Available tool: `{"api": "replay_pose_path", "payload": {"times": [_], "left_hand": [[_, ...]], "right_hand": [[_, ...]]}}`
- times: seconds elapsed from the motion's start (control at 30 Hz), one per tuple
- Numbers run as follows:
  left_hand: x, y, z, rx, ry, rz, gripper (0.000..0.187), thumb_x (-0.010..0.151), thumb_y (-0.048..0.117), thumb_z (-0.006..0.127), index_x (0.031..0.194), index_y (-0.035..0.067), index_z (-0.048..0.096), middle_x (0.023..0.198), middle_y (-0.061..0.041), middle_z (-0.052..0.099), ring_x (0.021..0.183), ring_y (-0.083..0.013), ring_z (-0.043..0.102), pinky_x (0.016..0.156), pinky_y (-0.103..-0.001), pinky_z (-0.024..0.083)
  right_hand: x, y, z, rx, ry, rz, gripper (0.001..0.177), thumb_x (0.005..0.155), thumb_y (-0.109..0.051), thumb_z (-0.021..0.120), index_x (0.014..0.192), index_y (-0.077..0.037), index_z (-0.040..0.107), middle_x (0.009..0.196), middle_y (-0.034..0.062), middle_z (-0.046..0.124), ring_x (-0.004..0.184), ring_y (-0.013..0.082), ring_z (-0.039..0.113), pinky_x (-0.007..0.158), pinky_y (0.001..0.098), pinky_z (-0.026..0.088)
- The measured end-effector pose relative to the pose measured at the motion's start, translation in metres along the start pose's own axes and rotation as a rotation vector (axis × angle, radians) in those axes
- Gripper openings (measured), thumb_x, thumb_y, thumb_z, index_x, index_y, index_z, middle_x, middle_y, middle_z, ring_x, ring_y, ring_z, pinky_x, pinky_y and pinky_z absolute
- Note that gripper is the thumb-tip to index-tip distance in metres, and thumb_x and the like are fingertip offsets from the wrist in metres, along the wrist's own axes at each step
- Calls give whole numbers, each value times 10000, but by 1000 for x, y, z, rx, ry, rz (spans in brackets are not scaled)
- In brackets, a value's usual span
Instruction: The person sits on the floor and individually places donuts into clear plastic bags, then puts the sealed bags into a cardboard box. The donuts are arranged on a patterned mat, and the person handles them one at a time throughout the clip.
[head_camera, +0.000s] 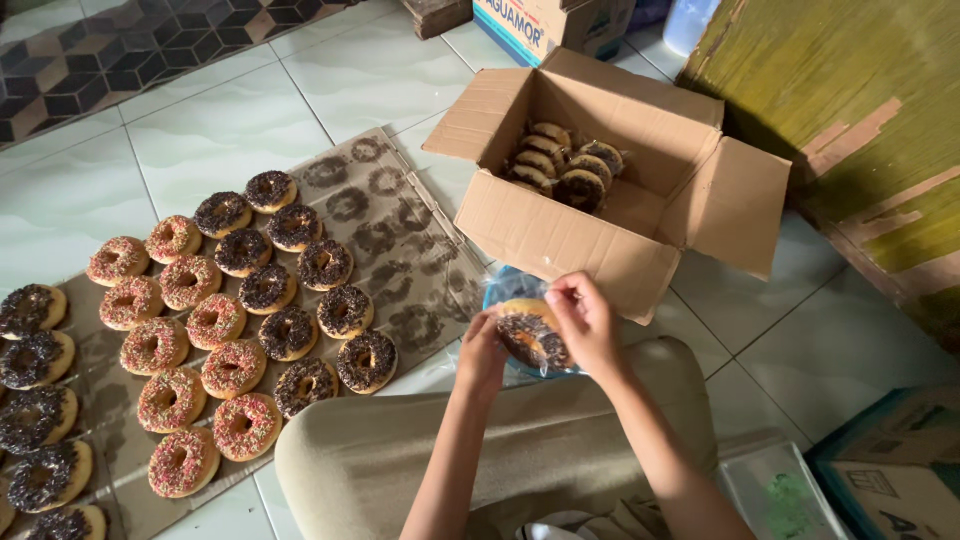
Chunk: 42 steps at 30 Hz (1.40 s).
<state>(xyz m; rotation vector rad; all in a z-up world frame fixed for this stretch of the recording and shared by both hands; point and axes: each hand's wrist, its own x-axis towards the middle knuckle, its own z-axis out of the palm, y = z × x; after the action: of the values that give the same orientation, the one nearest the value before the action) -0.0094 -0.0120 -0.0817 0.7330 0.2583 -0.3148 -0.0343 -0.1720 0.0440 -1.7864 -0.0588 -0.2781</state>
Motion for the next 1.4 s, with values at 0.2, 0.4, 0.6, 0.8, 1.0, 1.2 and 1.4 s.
{"api": "replay_pose_path", "payload": {"times": [0.2,0.4,0.6,0.8,1.0,1.2,1.4], "left_hand": [[-14,15,20,-65,-252,30,186,1057,191,561,1137,48,647,1067,-49,722,993,-151,660,910,-328,526],[-11,40,28,-15,-383,-64,161,1043,172,606,1142,56,658,1062,-58,711,990,-173,661,900,-353,536],[-15,55,39,5,-327,49,150,1046,216,574,1069,80,632,1046,-56,698,976,-177,644,871,-354,527],[-25,70,55,28,-212,228,114,1060,206,540,1006,113,576,1042,-33,673,998,-134,610,858,-310,499],[-27,77,61,171,-184,318,129,1089,229,562,1023,119,575,1006,27,640,812,-37,501,637,-201,360],[-29,82,62,143,-196,387,91,1060,188,590,1026,104,593,1031,21,655,790,-33,491,644,-195,364],[-35,86,69,153,-198,546,54,1042,120,605,1021,83,572,1244,-57,583,1102,-134,545,977,-284,453]], "right_hand": [[4,21,-32,190,2,-101,90,989,-22,615,1031,-71,552,982,10,624,891,71,580,806,219,481],[3,36,-42,338,-64,-101,135,1030,28,592,1036,-86,520,1031,32,599,932,85,548,851,233,469],[6,41,-43,539,-90,-86,177,989,83,593,937,-76,536,1023,36,597,893,105,532,806,244,463],[8,23,-59,275,-248,-24,212,969,63,524,980,2,726,1048,61,669,894,123,586,753,268,472],[15,6,-62,278,-316,2,82,919,27,693,994,13,724,1013,48,678,933,123,647,842,260,531],[16,13,-65,321,-328,37,118,945,-19,711,1047,23,754,914,17,675,784,92,564,709,225,473],[20,9,-60,274,-332,44,249,973,-64,675,1203,-8,753,968,7,696,770,82,527,703,231,466]]}}
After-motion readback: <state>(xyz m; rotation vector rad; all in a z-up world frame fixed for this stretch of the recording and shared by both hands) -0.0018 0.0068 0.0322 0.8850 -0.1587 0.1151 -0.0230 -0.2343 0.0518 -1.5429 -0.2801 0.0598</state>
